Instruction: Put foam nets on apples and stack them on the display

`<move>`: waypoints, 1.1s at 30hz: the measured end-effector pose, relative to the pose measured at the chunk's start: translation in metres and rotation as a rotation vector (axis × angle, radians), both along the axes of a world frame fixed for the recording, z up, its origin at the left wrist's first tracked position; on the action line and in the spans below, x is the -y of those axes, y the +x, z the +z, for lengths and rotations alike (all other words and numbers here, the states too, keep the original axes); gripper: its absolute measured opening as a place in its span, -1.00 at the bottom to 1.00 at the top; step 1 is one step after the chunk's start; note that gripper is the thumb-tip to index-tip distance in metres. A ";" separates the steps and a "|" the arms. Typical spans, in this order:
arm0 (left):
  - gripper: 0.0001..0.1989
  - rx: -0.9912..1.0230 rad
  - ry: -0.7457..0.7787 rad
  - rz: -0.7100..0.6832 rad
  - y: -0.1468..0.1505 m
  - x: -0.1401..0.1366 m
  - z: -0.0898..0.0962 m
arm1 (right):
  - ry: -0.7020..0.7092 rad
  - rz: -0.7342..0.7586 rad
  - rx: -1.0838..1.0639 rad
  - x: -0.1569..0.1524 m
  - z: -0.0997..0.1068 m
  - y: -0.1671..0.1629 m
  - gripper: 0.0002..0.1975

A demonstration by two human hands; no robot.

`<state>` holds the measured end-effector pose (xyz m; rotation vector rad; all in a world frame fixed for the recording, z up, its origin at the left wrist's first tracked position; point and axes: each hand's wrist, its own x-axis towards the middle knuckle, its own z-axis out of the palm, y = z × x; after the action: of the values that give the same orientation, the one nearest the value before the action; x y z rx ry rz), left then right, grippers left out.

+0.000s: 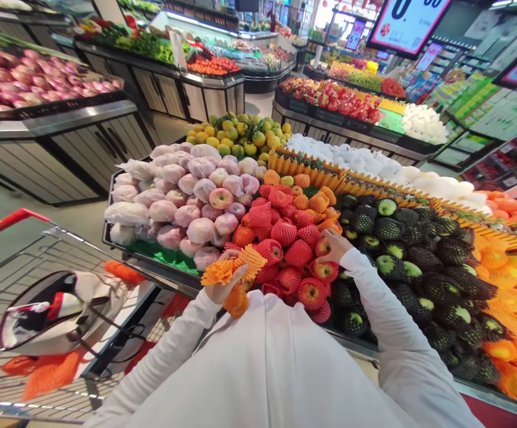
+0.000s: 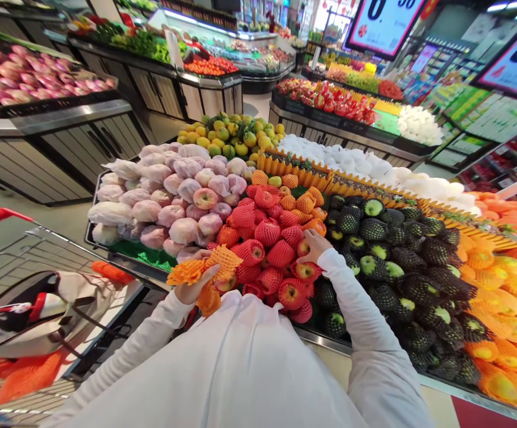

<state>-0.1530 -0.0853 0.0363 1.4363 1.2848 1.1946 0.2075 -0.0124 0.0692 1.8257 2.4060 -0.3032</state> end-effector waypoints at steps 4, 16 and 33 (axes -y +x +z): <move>-0.71 0.101 -0.109 -0.082 0.009 0.016 0.008 | 0.118 -0.032 -0.102 0.015 -0.015 0.007 -0.09; -0.57 0.652 -0.450 -0.439 0.061 0.052 0.026 | -0.317 0.192 -1.511 0.108 0.026 -0.095 -0.54; -0.48 0.704 -0.738 -0.331 0.136 0.081 0.013 | -0.570 -0.399 -1.860 0.138 0.006 -0.042 -0.58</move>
<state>-0.0172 -0.1667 0.0498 0.5662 0.8044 0.7591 0.1656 -0.1502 0.0751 1.7179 1.6183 -3.3618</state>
